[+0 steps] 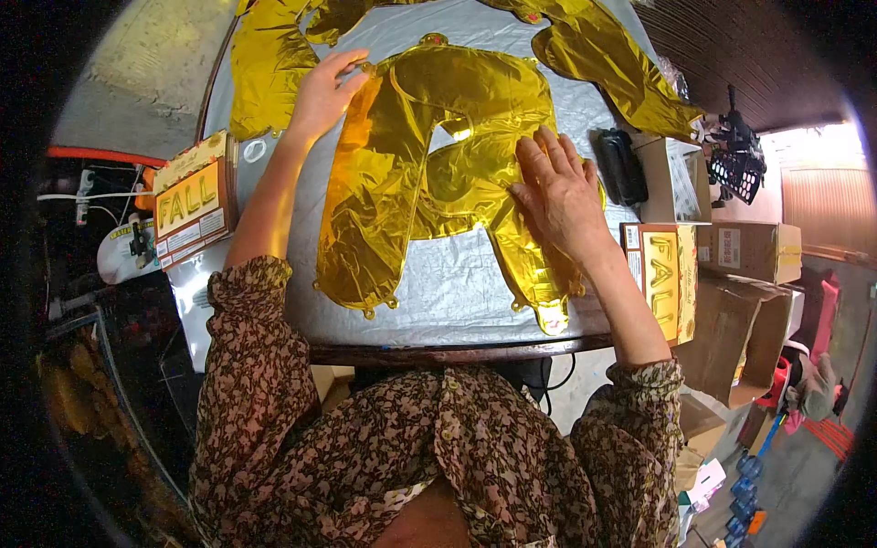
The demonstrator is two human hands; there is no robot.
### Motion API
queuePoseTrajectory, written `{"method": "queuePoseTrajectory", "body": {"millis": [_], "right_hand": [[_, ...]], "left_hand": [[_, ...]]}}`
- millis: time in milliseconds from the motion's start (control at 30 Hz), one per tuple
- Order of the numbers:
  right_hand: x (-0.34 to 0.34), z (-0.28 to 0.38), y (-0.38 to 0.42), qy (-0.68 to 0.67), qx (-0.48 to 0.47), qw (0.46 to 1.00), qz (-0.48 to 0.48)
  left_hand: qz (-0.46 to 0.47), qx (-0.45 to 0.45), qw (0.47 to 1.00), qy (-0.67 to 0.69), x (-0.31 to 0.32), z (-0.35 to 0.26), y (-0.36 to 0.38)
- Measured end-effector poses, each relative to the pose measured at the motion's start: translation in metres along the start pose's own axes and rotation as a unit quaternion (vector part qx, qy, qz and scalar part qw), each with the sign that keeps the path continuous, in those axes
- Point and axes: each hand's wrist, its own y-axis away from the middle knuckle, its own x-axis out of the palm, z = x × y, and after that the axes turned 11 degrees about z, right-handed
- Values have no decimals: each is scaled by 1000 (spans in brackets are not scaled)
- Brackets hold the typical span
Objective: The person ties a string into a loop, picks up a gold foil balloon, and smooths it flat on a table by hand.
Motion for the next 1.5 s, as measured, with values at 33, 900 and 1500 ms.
{"method": "queuePoseTrajectory", "body": {"millis": [33, 900, 1500], "right_hand": [[-2, 1, 0, 0, 1, 1000, 1], [-2, 63, 11, -44, -156, 982, -94], [23, 73, 2, -114, -146, 969, -162]], "left_hand": [[0, 0, 1000, 1, -1, 0, 2], [139, 94, 981, -92, 21, -91, 99], [154, 66, 983, -77, 18, -96, 101]]}}
